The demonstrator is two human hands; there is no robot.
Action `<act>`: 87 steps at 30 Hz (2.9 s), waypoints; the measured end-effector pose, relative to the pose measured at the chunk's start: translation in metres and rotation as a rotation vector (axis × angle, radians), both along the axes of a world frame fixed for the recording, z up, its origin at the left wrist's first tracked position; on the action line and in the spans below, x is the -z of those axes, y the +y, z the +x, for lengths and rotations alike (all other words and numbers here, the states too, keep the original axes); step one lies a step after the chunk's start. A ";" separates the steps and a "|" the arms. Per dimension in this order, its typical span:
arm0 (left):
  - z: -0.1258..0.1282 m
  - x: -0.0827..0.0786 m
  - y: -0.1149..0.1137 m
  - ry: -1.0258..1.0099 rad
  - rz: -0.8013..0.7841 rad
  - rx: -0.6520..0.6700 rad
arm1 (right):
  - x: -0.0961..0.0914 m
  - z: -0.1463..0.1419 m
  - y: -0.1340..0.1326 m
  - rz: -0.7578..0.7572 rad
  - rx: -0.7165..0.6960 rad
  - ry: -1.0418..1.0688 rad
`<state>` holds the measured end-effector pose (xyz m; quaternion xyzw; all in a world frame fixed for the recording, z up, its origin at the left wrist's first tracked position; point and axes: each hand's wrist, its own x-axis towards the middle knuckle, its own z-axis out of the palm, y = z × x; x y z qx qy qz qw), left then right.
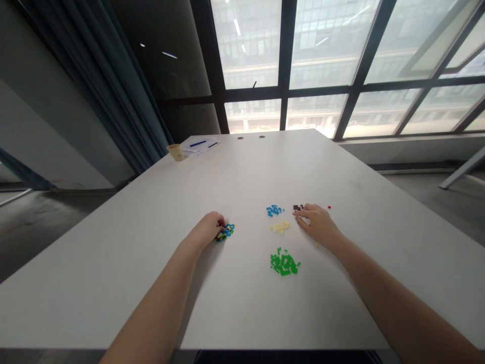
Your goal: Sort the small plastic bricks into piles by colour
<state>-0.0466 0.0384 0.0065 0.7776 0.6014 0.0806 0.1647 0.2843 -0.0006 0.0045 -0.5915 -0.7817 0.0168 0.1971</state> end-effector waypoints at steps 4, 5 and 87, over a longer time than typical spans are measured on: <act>0.005 -0.006 -0.001 -0.067 0.087 -0.015 | -0.001 0.000 -0.001 0.000 0.003 -0.004; 0.008 -0.008 -0.003 -0.113 0.107 -0.004 | -0.002 0.000 -0.001 0.002 0.002 -0.002; -0.010 -0.004 0.002 0.008 -0.045 -0.084 | 0.004 0.051 0.023 -0.042 0.333 0.148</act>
